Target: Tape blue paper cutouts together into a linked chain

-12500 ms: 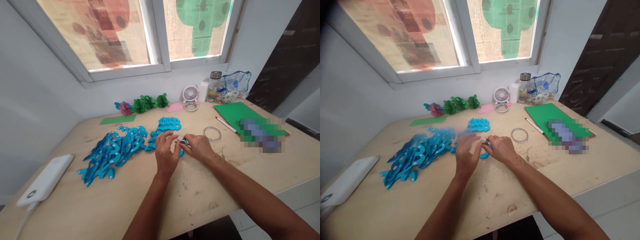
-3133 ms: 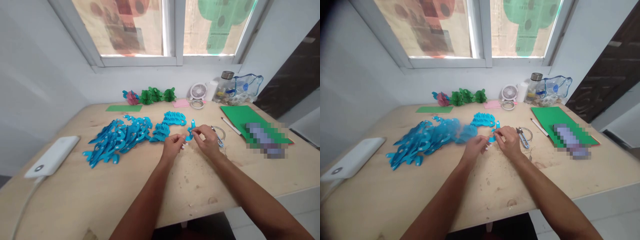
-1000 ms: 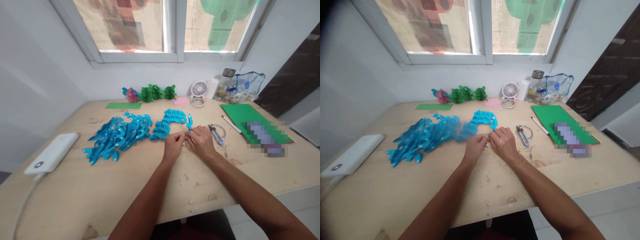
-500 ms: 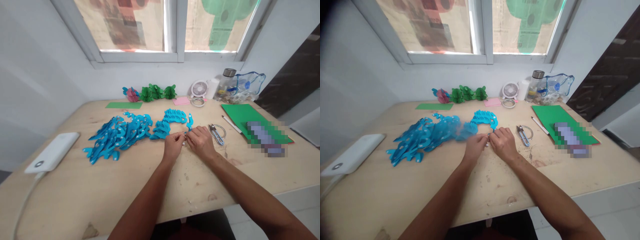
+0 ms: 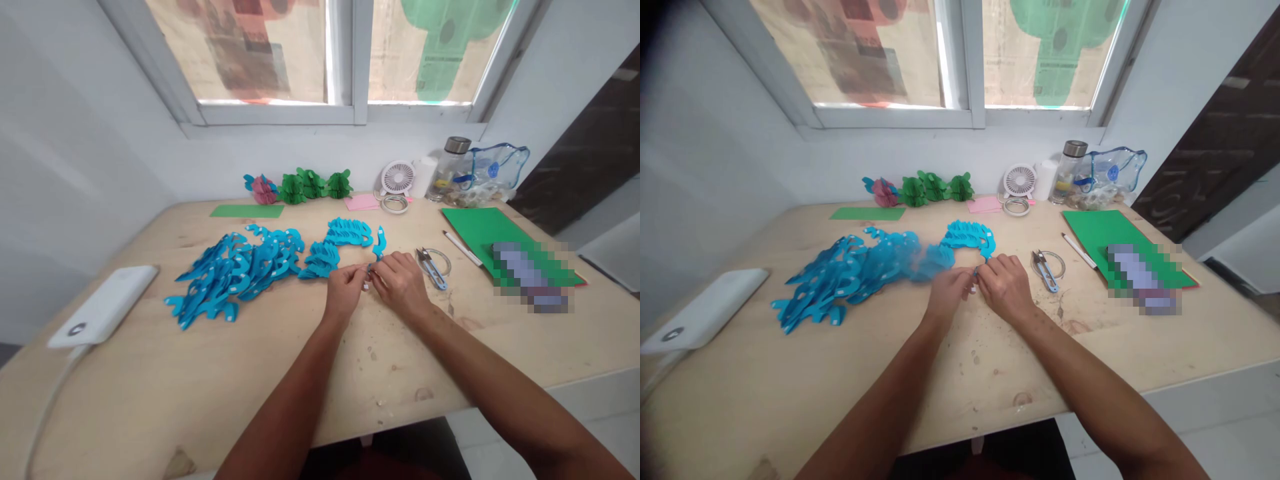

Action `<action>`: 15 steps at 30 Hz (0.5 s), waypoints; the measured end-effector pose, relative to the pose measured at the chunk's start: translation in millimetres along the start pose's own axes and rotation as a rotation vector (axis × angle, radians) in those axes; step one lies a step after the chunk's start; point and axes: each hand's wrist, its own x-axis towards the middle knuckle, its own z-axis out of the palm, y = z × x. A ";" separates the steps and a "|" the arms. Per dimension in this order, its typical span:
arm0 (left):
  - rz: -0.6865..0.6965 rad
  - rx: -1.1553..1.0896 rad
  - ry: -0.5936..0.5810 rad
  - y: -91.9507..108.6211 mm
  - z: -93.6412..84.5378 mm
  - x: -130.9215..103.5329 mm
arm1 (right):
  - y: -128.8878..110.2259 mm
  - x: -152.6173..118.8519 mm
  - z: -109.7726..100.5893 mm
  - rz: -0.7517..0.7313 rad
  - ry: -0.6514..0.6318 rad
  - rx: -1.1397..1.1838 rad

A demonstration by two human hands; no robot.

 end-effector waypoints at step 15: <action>0.015 -0.012 -0.027 2.2 0.1 0.1 | -0.3 -0.9 1.2 0.033 -0.011 0.012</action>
